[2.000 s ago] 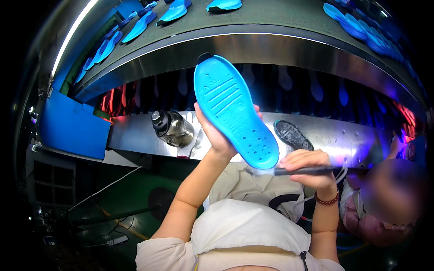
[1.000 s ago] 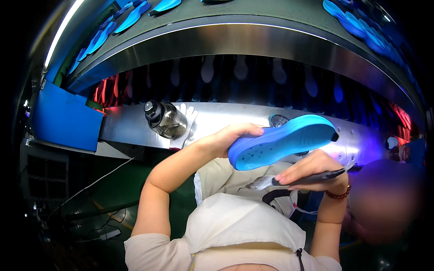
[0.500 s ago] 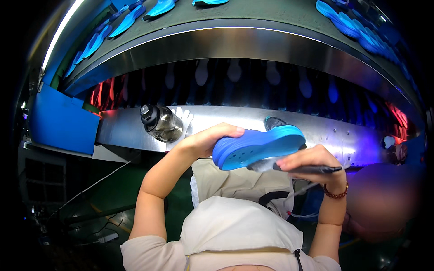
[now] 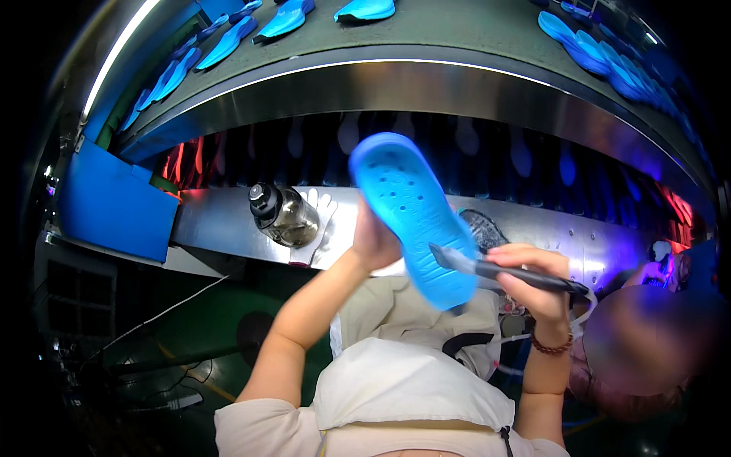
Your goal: The person takes a blue shoe sole from a conveyor belt, applies a liquid with a brush to the bottom surface, and then places the sole back onto a lower track.
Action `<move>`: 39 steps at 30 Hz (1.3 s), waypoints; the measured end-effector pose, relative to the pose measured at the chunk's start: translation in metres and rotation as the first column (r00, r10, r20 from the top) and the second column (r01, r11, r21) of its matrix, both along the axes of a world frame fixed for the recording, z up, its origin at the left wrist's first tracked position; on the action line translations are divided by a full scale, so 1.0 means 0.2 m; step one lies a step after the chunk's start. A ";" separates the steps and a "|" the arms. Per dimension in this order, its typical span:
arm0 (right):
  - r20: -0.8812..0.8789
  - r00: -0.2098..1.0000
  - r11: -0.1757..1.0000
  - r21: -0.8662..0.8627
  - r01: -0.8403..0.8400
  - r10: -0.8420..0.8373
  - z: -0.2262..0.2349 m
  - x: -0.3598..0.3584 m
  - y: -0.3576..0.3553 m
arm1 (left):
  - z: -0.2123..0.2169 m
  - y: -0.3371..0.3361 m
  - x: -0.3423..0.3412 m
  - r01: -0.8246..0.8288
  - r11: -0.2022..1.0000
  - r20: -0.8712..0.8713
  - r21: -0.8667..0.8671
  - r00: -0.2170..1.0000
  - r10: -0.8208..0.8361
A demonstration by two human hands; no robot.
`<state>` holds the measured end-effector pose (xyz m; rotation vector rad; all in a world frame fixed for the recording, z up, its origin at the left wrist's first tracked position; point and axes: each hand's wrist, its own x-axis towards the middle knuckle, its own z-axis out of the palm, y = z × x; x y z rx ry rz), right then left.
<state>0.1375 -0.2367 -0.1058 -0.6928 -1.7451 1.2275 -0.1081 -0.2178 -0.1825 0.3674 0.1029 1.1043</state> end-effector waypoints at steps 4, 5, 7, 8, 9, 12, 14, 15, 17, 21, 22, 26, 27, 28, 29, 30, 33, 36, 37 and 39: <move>0.069 0.991 0.969 -0.216 0.124 -0.111 -0.12 -0.10 0.06 | -0.04 -0.01 0.17 0.075 0.996 0.063 -0.056 0.995 -0.071; 0.118 0.987 0.994 0.004 0.109 -0.109 -0.12 -0.12 0.04 | -0.05 -0.01 0.18 0.015 0.996 0.001 -0.093 1.000 -0.015; 0.201 0.972 0.902 0.431 0.025 -0.123 -0.09 -0.15 0.00 | -0.02 0.00 0.16 -0.122 0.981 -0.140 -0.150 0.985 0.101; 0.270 0.960 0.887 0.457 -0.064 -0.070 -0.07 -0.14 -0.05 | -0.03 0.00 0.14 -0.107 0.983 -0.056 -0.148 0.993 0.099; 0.348 0.937 0.900 0.396 -0.185 0.039 -0.01 -0.14 -0.10 | -0.02 -0.01 0.11 -0.135 0.981 -0.077 -0.140 0.989 0.125; 0.281 0.937 0.914 0.285 -0.289 0.209 0.04 -0.06 -0.09 | 0.02 -0.04 0.09 -0.156 0.981 -0.075 -0.114 0.986 0.148; 0.106 0.991 0.995 0.045 -0.087 0.082 0.02 -0.06 -0.04 | 0.08 -0.07 0.14 -0.176 0.975 -0.108 -0.137 0.981 0.162; 0.108 0.992 0.971 0.235 0.040 -0.067 0.02 -0.09 0.01 | 0.12 -0.06 0.16 -0.181 0.974 -0.122 -0.136 0.979 0.165; 0.088 0.996 0.963 0.267 -0.039 0.016 -0.02 -0.12 -0.01 | 0.15 -0.05 0.19 -0.198 0.974 -0.099 -0.112 0.977 0.188; 0.151 0.940 0.930 0.166 -0.328 0.305 0.03 -0.06 -0.08 | 0.17 -0.07 0.07 -0.310 0.941 -0.117 -0.134 0.948 0.296; 0.065 0.980 0.977 0.082 -0.195 0.190 -0.01 -0.03 -0.08 | 0.18 -0.07 0.06 -0.342 0.926 -0.140 -0.158 0.936 0.322; 0.162 0.969 0.967 0.142 -0.211 0.187 -0.03 -0.05 -0.09 | 0.19 -0.05 0.04 -0.358 0.930 -0.159 -0.078 0.926 0.343; 0.219 0.951 0.947 0.189 -0.259 0.217 -0.02 -0.06 -0.10 | 0.19 -0.04 0.03 -0.367 0.930 -0.189 -0.037 0.916 0.354; 0.163 0.940 0.930 0.171 -0.325 0.299 -0.04 -0.03 -0.08 | 0.21 -0.04 0.02 -0.299 0.953 -0.127 -0.038 0.948 0.293; 0.022 0.926 0.923 0.074 -0.377 0.377 -0.07 0.00 -0.05 | 0.24 -0.03 0.01 -0.301 0.953 -0.135 -0.035 0.946 0.294; -0.126 0.937 0.940 -0.061 -0.335 0.326 -0.10 0.00 -0.04 | 0.27 -0.03 0.01 -0.302 0.953 -0.140 -0.032 0.945 0.295; -0.300 0.948 0.942 -0.274 -0.195 0.109 -0.13 -0.04 -0.06 | 0.32 -0.03 0.03 -0.308 0.951 -0.119 -0.025 0.945 0.303; -0.408 0.912 0.959 -0.276 -0.071 -0.049 -0.14 -0.13 -0.12 | 0.33 -0.12 0.15 -0.348 0.937 -0.123 -0.039 0.932 0.341; -0.485 0.872 0.931 -0.344 -0.124 -0.063 -0.14 -0.14 -0.14 | 0.27 -0.17 0.20 -0.335 0.942 -0.139 -0.011 0.934 0.330; -0.385 0.921 0.959 -0.277 -0.062 -0.052 -0.13 -0.16 -0.18 | 0.22 -0.18 0.20 -0.231 0.969 -0.019 -0.083 0.973 0.230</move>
